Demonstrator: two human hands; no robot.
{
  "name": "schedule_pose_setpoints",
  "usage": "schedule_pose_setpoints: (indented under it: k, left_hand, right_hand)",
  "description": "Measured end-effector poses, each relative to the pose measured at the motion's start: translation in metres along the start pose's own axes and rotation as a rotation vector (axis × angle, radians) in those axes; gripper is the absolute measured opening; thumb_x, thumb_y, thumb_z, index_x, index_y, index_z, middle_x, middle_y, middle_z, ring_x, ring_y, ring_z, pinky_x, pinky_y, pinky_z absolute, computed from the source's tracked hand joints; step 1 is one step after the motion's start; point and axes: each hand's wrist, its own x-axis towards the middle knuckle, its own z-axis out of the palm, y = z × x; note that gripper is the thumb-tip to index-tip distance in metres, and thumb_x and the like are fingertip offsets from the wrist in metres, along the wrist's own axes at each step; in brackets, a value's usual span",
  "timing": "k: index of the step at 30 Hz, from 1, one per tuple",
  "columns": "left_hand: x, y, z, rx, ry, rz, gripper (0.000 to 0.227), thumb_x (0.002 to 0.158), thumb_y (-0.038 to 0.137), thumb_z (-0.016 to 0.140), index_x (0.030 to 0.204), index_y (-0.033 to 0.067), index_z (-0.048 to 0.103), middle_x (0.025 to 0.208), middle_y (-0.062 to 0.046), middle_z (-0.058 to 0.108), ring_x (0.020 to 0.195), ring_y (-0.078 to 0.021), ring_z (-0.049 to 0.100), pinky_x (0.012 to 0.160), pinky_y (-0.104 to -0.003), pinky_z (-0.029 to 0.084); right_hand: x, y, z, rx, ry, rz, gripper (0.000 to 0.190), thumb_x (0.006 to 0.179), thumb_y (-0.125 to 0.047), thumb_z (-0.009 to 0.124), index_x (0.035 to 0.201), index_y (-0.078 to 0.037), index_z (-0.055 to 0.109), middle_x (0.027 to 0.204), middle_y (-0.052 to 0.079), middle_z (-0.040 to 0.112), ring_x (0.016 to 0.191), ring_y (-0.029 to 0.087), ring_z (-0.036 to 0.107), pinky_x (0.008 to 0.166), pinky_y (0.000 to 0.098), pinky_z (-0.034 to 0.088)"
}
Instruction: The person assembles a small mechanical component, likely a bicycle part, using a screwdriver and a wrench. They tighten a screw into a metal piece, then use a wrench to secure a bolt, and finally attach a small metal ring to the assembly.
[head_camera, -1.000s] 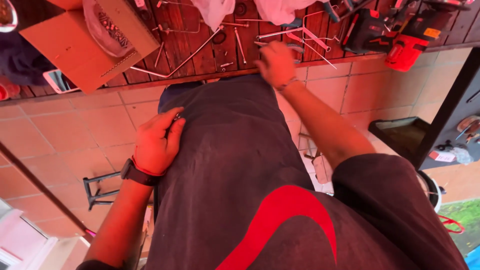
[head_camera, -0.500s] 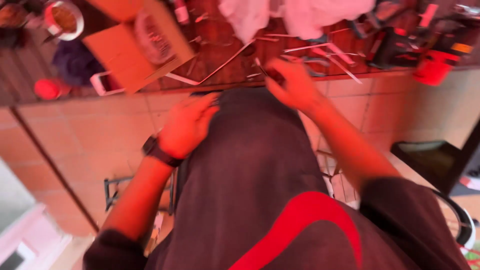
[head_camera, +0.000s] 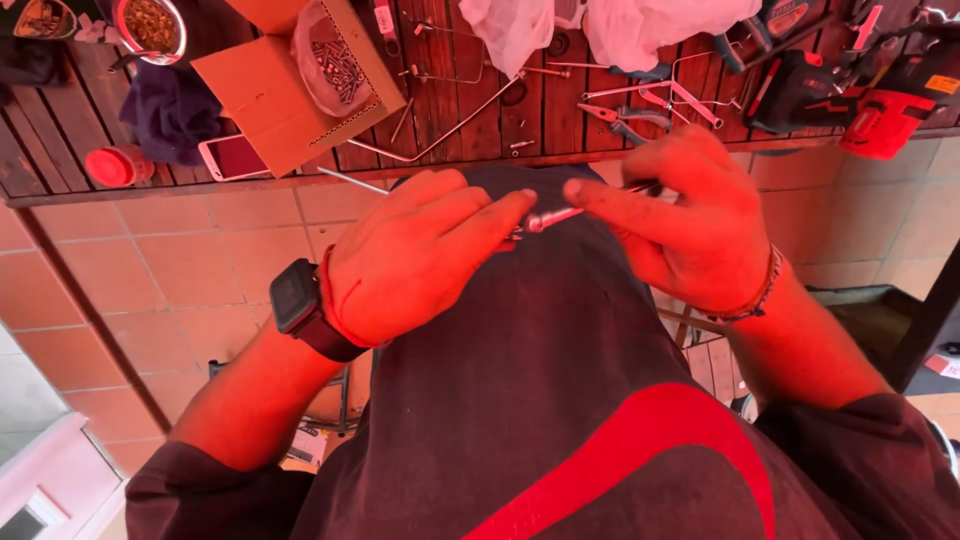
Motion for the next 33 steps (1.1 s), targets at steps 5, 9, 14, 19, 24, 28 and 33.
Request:
schedule_pose_setpoints:
  k: [5, 9, 14, 19, 24, 28, 33]
  left_hand:
    - [0.006, 0.003, -0.009, 0.016, 0.030, 0.037, 0.028, 0.109, 0.004, 0.059, 0.136, -0.0060, 0.056, 0.090, -0.009, 0.057, 0.070, -0.0278, 0.044, 0.064, -0.044, 0.038]
    - [0.010, 0.006, -0.013, 0.032, 0.011, 0.015, 0.027, 0.111, 0.008, 0.054, 0.135, -0.0052, 0.058, 0.089, -0.010, 0.056, 0.071, -0.0291, 0.045, 0.066, -0.044, 0.040]
    - [0.012, 0.006, -0.018, 0.029, 0.023, 0.021, 0.029, 0.111, 0.006, 0.054, 0.136, -0.0064, 0.055, 0.091, -0.011, 0.056, 0.071, -0.0300, 0.046, 0.065, -0.045, 0.041]
    - [0.016, 0.010, -0.026, 0.058, 0.038, 0.027, 0.027, 0.110, 0.001, 0.053, 0.135, -0.0074, 0.057, 0.089, -0.011, 0.055, 0.071, -0.0288, 0.045, 0.065, -0.044, 0.041]
    - [0.018, 0.012, -0.032, 0.114, -0.055, 0.053, 0.040, 0.110, 0.008, 0.037, 0.145, -0.0063, 0.050, 0.090, -0.008, 0.052, 0.073, -0.0264, 0.041, 0.068, -0.043, 0.039]
    - [0.022, 0.013, -0.036, 0.162, -0.039, 0.075, 0.036, 0.111, 0.006, 0.044, 0.144, -0.0055, 0.052, 0.090, -0.006, 0.052, 0.074, -0.0253, 0.043, 0.068, -0.042, 0.039]
    - [0.028, 0.022, -0.044, 0.220, 0.035, 0.116, 0.032, 0.112, 0.007, 0.047, 0.140, -0.0054, 0.056, 0.090, -0.005, 0.051, 0.074, -0.0235, 0.042, 0.066, -0.040, 0.037]
  right_hand:
    - [0.003, -0.010, -0.006, -0.028, 0.012, 0.016, 0.018, 0.109, -0.011, 0.065, 0.122, -0.012, 0.078, 0.096, 0.010, 0.059, 0.077, 0.028, 0.052, 0.072, 0.0422, 0.044]
    - [0.011, -0.018, -0.011, -0.020, 0.023, 0.008, 0.016, 0.107, -0.002, 0.066, 0.116, -0.009, 0.077, 0.096, 0.012, 0.060, 0.079, 0.028, 0.054, 0.074, 0.0424, 0.043]
    - [0.011, -0.026, -0.011, -0.063, 0.095, -0.003, 0.014, 0.104, 0.001, 0.071, 0.111, -0.009, 0.079, 0.092, 0.013, 0.062, 0.075, 0.027, 0.054, 0.067, 0.0411, 0.040]
    - [0.014, -0.030, -0.013, -0.049, 0.126, 0.029, 0.009, 0.102, 0.002, 0.075, 0.107, -0.004, 0.079, 0.091, 0.015, 0.061, 0.076, 0.027, 0.053, 0.068, 0.0404, 0.041]
    - [0.015, -0.034, -0.012, -0.025, 0.092, 0.038, 0.012, 0.104, 0.001, 0.072, 0.112, -0.005, 0.078, 0.088, 0.012, 0.058, 0.073, 0.027, 0.055, 0.066, 0.0386, 0.043]
    - [0.012, -0.037, -0.016, -0.036, 0.076, 0.037, 0.013, 0.105, 0.001, 0.070, 0.114, -0.003, 0.079, 0.090, 0.014, 0.060, 0.074, 0.029, 0.057, 0.068, 0.0403, 0.046]
    - [0.009, -0.041, -0.021, -0.091, 0.122, 0.016, 0.009, 0.101, 0.005, 0.075, 0.105, -0.002, 0.080, 0.084, 0.014, 0.060, 0.066, 0.027, 0.045, 0.060, 0.0409, 0.036]
